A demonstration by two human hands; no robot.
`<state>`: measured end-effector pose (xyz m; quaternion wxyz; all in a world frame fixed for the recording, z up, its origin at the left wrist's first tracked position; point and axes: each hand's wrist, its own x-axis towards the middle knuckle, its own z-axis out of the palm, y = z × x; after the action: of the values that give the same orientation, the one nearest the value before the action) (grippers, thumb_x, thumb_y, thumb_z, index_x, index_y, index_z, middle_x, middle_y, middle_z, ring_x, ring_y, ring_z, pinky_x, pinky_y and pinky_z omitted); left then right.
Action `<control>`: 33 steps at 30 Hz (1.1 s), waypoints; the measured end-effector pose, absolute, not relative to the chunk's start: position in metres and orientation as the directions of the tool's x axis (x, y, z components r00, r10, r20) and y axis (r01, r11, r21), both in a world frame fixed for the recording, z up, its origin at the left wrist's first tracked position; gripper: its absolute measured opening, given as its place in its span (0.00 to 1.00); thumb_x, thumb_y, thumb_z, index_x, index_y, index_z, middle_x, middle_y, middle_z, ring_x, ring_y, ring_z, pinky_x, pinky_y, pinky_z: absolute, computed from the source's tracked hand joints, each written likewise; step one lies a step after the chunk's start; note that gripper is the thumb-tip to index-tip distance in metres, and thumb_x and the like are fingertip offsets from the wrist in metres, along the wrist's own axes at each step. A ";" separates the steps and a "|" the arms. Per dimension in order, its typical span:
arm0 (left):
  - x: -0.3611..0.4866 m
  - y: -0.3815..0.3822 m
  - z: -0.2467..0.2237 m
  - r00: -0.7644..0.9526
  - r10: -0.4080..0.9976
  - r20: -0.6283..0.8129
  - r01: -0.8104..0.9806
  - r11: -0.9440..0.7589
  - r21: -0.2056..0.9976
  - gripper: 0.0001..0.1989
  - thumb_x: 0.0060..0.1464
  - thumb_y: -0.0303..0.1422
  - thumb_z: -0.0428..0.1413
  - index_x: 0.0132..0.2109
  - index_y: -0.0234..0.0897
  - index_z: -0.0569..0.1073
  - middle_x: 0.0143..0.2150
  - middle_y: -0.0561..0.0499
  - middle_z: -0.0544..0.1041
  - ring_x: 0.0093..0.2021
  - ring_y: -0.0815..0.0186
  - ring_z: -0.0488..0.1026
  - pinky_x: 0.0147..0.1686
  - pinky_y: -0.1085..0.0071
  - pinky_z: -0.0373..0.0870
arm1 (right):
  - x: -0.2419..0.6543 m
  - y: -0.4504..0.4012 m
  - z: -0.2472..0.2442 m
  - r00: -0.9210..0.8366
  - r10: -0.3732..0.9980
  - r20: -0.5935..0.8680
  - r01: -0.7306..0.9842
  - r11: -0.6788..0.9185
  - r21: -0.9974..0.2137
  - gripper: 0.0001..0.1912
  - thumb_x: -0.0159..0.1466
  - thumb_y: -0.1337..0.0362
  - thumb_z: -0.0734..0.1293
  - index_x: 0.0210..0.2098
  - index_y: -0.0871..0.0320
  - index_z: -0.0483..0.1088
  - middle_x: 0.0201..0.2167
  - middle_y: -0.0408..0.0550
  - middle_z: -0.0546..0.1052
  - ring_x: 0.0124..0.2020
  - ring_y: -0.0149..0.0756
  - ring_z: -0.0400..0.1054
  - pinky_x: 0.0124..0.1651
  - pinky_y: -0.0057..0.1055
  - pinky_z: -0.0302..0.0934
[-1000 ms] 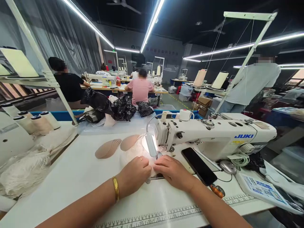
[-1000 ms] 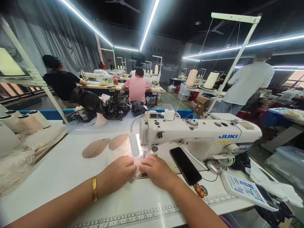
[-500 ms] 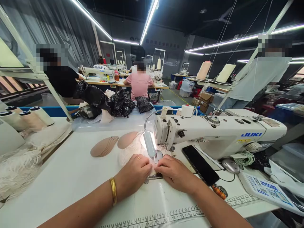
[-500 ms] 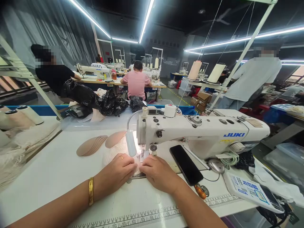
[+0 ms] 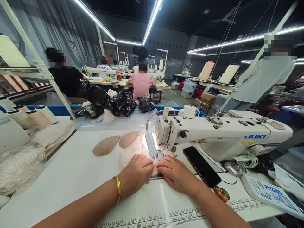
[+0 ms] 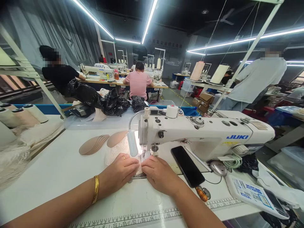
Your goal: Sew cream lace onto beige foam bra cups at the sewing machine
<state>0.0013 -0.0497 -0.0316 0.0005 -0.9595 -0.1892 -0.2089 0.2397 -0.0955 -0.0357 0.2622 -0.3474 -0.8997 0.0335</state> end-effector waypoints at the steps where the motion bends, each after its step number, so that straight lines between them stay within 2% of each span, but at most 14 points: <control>1: 0.001 -0.049 -0.032 0.838 0.361 0.410 0.365 -0.928 0.070 0.12 0.69 0.22 0.46 0.36 0.36 0.69 0.37 0.51 0.75 0.33 0.64 0.67 0.41 0.63 0.58 | 0.239 -0.095 -0.036 -0.622 0.644 0.445 0.607 0.756 -0.246 0.17 0.66 0.80 0.60 0.45 0.55 0.72 0.44 0.47 0.80 0.44 0.41 0.69 0.46 0.36 0.68; 5: 0.003 -0.038 -0.033 0.840 0.328 0.432 0.350 -0.936 0.029 0.12 0.70 0.24 0.47 0.36 0.37 0.68 0.37 0.53 0.76 0.32 0.64 0.66 0.42 0.63 0.57 | 0.239 -0.095 -0.039 -0.591 0.679 0.437 0.639 0.724 -0.260 0.17 0.65 0.80 0.60 0.44 0.55 0.71 0.43 0.46 0.80 0.43 0.41 0.69 0.45 0.36 0.67; 9: 0.006 -0.020 -0.032 0.872 0.294 0.392 0.310 -0.950 0.024 0.12 0.70 0.24 0.46 0.37 0.37 0.70 0.34 0.53 0.76 0.32 0.63 0.68 0.43 0.61 0.58 | 0.238 -0.093 -0.041 -0.549 0.725 0.417 0.685 0.675 -0.273 0.16 0.65 0.79 0.61 0.45 0.55 0.71 0.42 0.46 0.81 0.44 0.41 0.71 0.44 0.36 0.66; 13: 0.007 -0.008 -0.030 0.880 0.291 0.375 0.298 -0.954 0.041 0.07 0.67 0.26 0.51 0.41 0.39 0.73 0.35 0.52 0.78 0.38 0.60 0.75 0.48 0.60 0.61 | 0.236 -0.092 -0.043 -0.506 0.760 0.407 0.727 0.630 -0.273 0.14 0.68 0.78 0.62 0.46 0.54 0.71 0.41 0.47 0.80 0.43 0.41 0.71 0.40 0.35 0.64; 17: 0.006 -0.003 -0.025 0.881 0.300 0.365 0.309 -0.950 0.037 0.05 0.66 0.27 0.54 0.43 0.40 0.75 0.39 0.50 0.81 0.43 0.58 0.76 0.52 0.58 0.61 | 0.235 -0.090 -0.044 -0.487 0.769 0.414 0.748 0.612 -0.257 0.14 0.68 0.77 0.62 0.46 0.53 0.71 0.41 0.48 0.79 0.43 0.43 0.72 0.39 0.35 0.63; 22: 0.008 -0.001 -0.023 0.873 0.303 0.381 0.309 -0.950 0.047 0.07 0.66 0.26 0.53 0.43 0.41 0.76 0.39 0.50 0.81 0.42 0.59 0.76 0.52 0.58 0.61 | 0.235 -0.090 -0.044 -0.481 0.776 0.409 0.762 0.600 -0.243 0.15 0.68 0.77 0.62 0.46 0.52 0.71 0.42 0.49 0.78 0.42 0.43 0.72 0.39 0.36 0.63; 28: 0.008 -0.007 -0.030 0.876 0.283 0.391 0.332 -0.941 -0.062 0.10 0.62 0.20 0.53 0.43 0.40 0.73 0.38 0.51 0.80 0.40 0.58 0.74 0.53 0.55 0.57 | 0.235 -0.092 -0.045 -0.479 0.784 0.395 0.768 0.592 -0.245 0.17 0.67 0.79 0.61 0.47 0.53 0.71 0.41 0.48 0.77 0.40 0.42 0.70 0.36 0.35 0.61; 33: 0.008 -0.012 -0.027 0.881 0.297 0.370 0.342 -0.938 -0.063 0.10 0.61 0.19 0.54 0.42 0.40 0.71 0.34 0.55 0.77 0.37 0.61 0.73 0.48 0.59 0.56 | 0.237 -0.092 -0.047 -0.479 0.792 0.379 0.777 0.583 -0.237 0.18 0.65 0.81 0.61 0.44 0.54 0.72 0.38 0.47 0.76 0.38 0.41 0.69 0.34 0.34 0.58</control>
<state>0.0081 -0.0117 -0.0265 0.0632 -0.9676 -0.1650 -0.1802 0.2371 -0.0925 -0.0466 0.2289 -0.4561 -0.8598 0.0166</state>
